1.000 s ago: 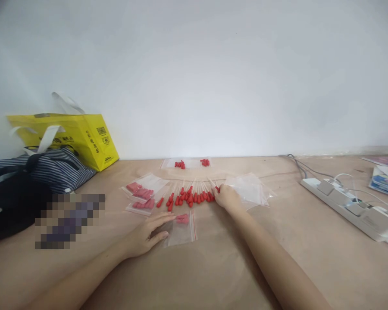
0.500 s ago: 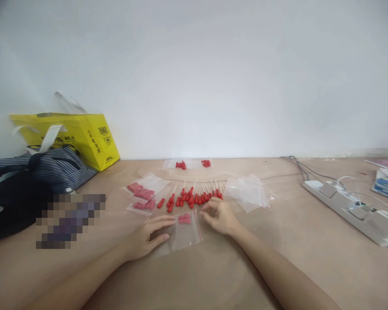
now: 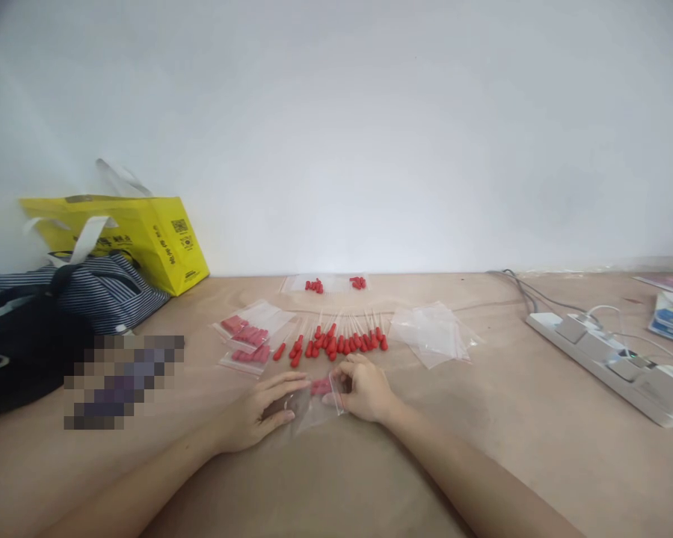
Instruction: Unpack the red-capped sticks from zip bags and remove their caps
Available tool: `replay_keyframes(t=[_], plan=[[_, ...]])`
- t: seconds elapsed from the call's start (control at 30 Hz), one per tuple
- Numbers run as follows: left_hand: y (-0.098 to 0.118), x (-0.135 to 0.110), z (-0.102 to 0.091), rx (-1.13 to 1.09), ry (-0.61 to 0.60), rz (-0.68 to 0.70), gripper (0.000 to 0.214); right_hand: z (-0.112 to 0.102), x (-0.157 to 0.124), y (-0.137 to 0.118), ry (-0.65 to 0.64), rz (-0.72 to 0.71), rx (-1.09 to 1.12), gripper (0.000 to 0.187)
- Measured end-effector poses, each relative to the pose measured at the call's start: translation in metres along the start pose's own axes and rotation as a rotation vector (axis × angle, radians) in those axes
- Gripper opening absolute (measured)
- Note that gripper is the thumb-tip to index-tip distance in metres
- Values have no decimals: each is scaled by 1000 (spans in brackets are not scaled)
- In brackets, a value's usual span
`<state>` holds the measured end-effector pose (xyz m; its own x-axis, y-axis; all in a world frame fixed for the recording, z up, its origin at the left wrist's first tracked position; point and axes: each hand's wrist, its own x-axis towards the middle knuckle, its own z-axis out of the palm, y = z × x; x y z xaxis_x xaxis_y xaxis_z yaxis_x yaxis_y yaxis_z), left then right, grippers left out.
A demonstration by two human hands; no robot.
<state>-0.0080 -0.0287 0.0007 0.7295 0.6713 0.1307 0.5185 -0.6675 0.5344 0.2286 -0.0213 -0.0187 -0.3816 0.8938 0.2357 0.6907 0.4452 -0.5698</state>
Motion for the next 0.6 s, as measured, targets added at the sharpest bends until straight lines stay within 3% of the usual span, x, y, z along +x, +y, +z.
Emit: replay_keyframes(t=[0.2,0.3,0.43,0.6], plan=[[2,0,-1,12,-2,-26,44,0,-2,-2,-36,-128,119,39],[3,0,-1,0,6,-26,44,0,-3,-9,-61,-180,126,27],[3,0,-2,-12,1,-34,44,-8,-5,-11,-50,-136,124,14],[4,1,-4,-7,-25,-61,44,-22,-12,0,-105,-85,172,16]])
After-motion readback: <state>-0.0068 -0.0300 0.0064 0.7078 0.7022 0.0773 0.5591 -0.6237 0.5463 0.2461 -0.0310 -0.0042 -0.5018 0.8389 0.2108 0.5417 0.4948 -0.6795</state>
